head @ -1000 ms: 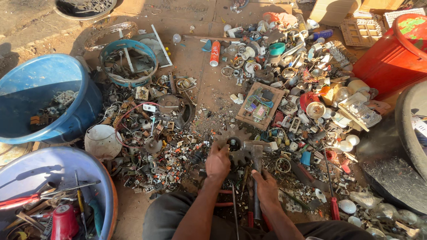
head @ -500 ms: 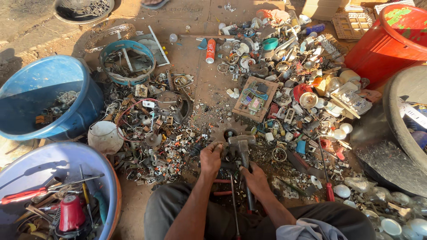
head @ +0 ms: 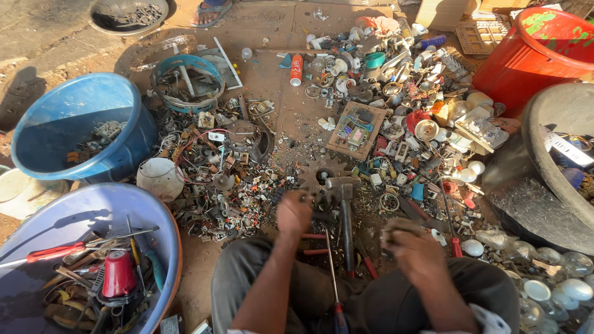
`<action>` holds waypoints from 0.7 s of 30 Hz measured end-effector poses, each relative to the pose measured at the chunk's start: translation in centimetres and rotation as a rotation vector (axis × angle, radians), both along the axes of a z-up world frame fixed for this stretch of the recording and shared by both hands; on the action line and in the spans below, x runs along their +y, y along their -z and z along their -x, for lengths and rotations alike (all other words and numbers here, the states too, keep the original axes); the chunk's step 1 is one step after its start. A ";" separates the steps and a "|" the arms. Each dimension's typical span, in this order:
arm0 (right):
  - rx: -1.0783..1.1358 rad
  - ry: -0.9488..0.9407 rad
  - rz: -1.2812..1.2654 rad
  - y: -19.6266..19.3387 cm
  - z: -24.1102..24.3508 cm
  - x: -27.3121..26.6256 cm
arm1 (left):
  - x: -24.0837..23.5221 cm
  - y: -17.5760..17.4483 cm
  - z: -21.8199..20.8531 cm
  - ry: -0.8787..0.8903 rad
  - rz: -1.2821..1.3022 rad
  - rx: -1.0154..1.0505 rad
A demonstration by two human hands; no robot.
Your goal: The person sits on the ground and uses a hammer and screwdriver to break apart a small electronic component. They repeatedly strike the object to separate its parts, working amidst a large pile of electronic waste and debris.
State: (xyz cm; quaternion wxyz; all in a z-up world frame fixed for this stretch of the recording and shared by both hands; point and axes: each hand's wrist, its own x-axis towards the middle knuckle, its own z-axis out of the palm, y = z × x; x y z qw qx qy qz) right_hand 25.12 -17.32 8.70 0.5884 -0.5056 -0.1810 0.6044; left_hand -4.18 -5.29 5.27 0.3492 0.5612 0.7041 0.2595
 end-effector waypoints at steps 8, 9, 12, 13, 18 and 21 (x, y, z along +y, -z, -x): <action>-1.118 0.023 0.559 -13.5 -11.1 -16.0 | 5.5 6.5 1.4 -0.026 0.113 0.651; -1.132 0.030 0.638 -12.6 -11.1 -16.6 | 5.4 6.8 0.8 -0.045 0.081 0.639; -1.144 0.052 0.722 -8.9 -10.4 -17.0 | 5.1 6.1 1.8 -0.187 -0.051 0.490; -1.139 0.063 0.721 -8.5 -10.4 -17.5 | 5.0 5.3 2.1 -0.276 -0.127 0.354; -1.023 0.348 0.032 -10.0 -7.8 -17.8 | 1.8 -1.1 2.0 -0.417 -0.060 -0.912; -0.652 0.178 -0.269 -7.9 -2.3 -13.4 | -4.6 -4.4 -1.3 0.037 0.044 -1.111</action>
